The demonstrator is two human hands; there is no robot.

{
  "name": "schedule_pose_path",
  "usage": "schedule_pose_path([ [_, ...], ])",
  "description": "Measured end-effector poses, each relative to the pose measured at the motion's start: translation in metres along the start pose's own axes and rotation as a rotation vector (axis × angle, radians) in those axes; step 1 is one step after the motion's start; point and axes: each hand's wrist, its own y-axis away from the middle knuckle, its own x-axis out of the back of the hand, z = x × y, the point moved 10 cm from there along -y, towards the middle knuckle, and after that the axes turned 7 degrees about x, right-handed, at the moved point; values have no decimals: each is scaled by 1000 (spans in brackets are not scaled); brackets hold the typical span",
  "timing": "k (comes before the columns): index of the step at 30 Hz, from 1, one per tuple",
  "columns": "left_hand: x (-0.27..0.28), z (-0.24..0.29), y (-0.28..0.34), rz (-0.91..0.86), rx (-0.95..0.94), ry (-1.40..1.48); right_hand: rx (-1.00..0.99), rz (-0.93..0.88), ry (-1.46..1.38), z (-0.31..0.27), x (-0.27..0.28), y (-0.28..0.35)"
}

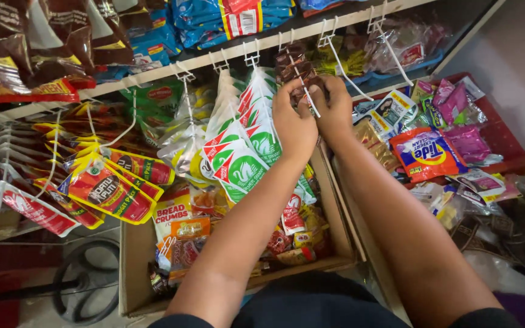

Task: Restocking and organizing small sachets of condiments, coffee, and household items onto wire hanging racks.

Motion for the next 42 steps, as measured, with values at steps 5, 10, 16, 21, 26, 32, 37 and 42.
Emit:
schedule_pose_path([
  [5, 4, 9, 9, -5, -66, -21, 121, -8, 66, -10, 2, 6],
  [10, 9, 32, 34, -86, -189, -57, 104, 24, 78, -25, 13, 23],
  [16, 25, 52, 67, -158, -312, -105, 85, 108, 55, -30, 34, 56],
  [21, 46, 45, 96, -280, -231, 5, 12, 192, 40, -35, 54, 98],
  [26, 59, 40, 128, -446, -371, -10, -127, 234, -34, -6, 66, 151],
  [32, 71, -24, 156, -595, -295, -72, -376, 218, -176, 11, 34, 240],
  [37, 89, -135, 199, -738, -61, -204, -570, 63, -220, 59, -16, 354],
  [42, 132, -224, 246, -849, -96, -340, -783, -309, -29, 87, -60, 453],
])
